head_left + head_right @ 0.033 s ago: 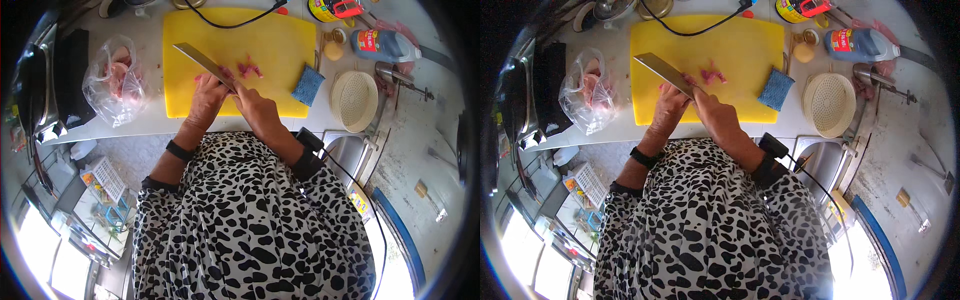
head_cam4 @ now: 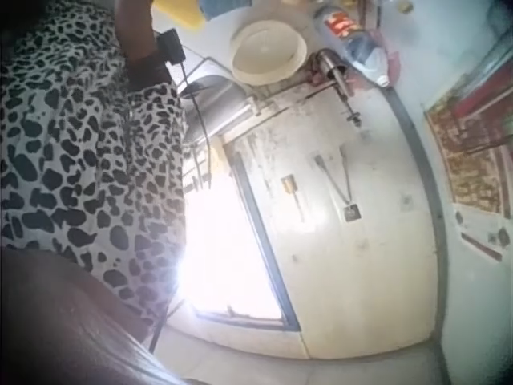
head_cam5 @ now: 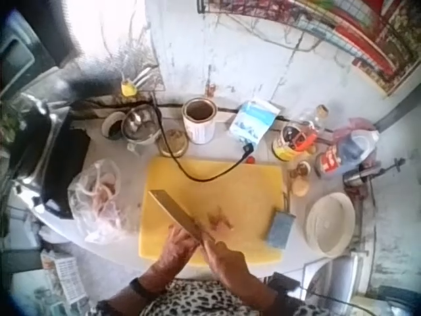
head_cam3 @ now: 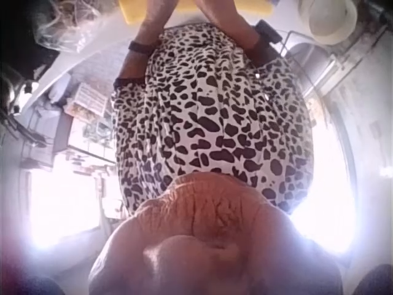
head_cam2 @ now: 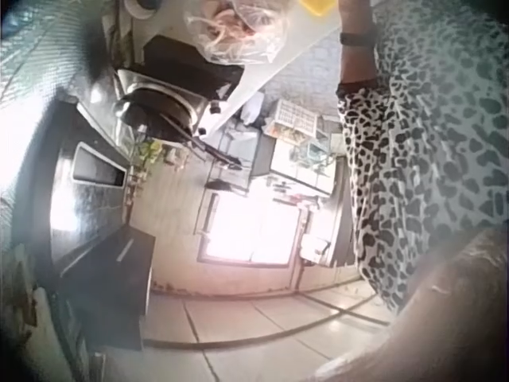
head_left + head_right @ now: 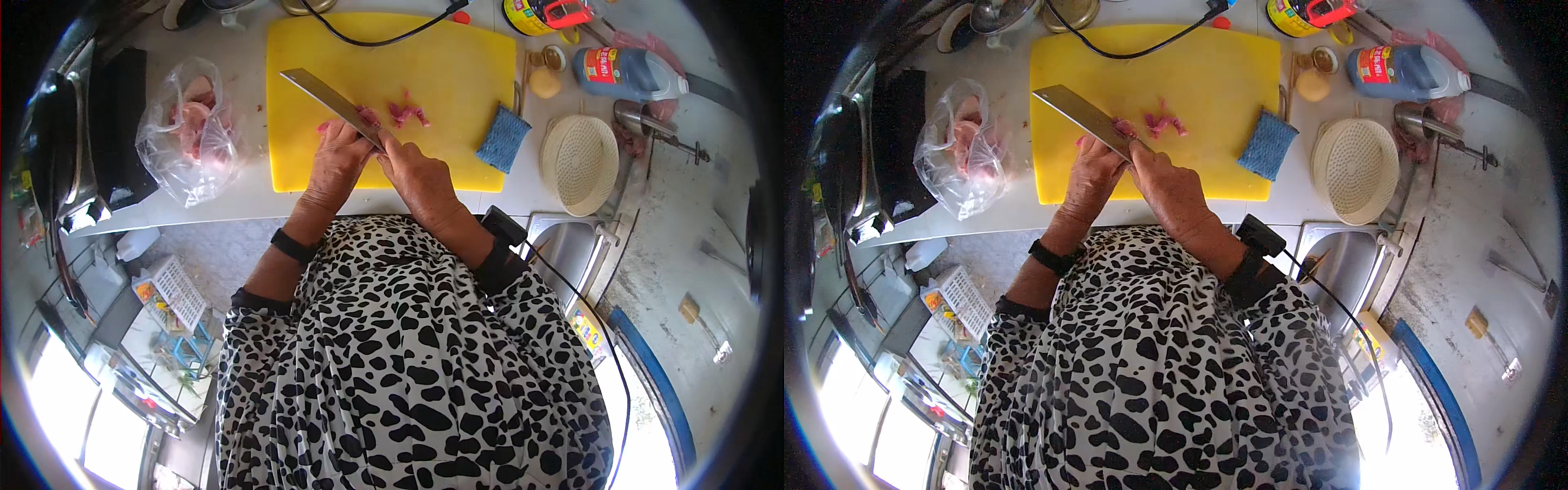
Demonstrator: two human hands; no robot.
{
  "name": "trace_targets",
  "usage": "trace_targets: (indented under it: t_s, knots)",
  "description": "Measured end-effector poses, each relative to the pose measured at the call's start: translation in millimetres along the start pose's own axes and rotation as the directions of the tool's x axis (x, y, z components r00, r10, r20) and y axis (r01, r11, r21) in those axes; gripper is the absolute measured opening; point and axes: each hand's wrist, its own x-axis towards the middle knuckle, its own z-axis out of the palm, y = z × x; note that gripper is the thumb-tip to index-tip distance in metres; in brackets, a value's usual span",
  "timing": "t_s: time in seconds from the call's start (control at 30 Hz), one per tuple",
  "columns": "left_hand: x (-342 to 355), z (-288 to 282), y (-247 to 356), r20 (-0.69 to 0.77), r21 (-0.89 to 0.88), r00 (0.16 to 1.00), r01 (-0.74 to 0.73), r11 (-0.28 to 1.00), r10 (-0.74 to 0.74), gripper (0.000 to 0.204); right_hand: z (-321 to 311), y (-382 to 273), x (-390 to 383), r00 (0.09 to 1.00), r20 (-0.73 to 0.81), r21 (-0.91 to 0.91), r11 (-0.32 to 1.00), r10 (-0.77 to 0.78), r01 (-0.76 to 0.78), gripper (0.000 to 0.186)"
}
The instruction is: The recorder is slicing a piece of raw meat into smaller portions on a yellow cutting board using a kitchen cleaver.
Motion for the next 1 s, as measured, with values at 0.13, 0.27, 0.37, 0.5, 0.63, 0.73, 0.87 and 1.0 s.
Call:
trace_targets:
  t_s: [0.13, 0.27, 0.37, 0.5, 0.63, 0.73, 0.87, 1.0]
  knots:
    - [-1, -6, 3, 0.037, 0.007, 0.999, 0.025, 1.000, -0.025, 0.021, 0, 21, -12, 0.996, -0.060, -0.009, 0.998, -0.066, 0.065, 0.040]
    - [-4, -16, 4, 0.073, 0.124, 0.996, -0.051, 0.991, 0.042, 0.028, -34, 37, -47, 0.986, 0.115, 0.183, 0.974, 0.116, -0.136, 0.041]
    - [-10, -17, -2, 0.071, 0.203, 0.991, -0.126, 0.971, 0.114, 0.028, -55, 37, -59, 0.939, 0.203, 0.221, 0.921, 0.278, -0.320, 0.041]
    - [-12, -17, -9, 0.058, 0.155, 0.989, -0.142, 0.978, 0.135, 0.030, -68, 23, -64, 0.959, 0.187, 0.208, 0.945, 0.214, -0.251, 0.043]
    - [-12, -17, -13, 0.125, 0.015, 0.989, -0.080, 0.997, 0.077, 0.035, -68, 12, -71, 0.966, 0.241, 0.120, 0.985, 0.092, -0.124, 0.044]
    - [-12, -16, -15, 0.156, -0.030, 0.986, -0.049, 0.998, 0.053, 0.036, -66, 12, -73, 0.971, 0.224, 0.095, 0.990, 0.080, -0.103, 0.041]
    - [-11, -7, -18, 0.114, 0.027, 0.991, -0.075, 0.997, 0.072, 0.034, -62, 3, -71, 0.953, 0.256, -0.029, 0.987, 0.161, -0.159, 0.043]
    - [-4, -10, -12, 0.169, 0.053, 0.985, 0.021, 0.998, -0.029, 0.032, -50, -3, -57, 0.962, 0.224, -0.020, 0.988, 0.157, -0.156, 0.043]
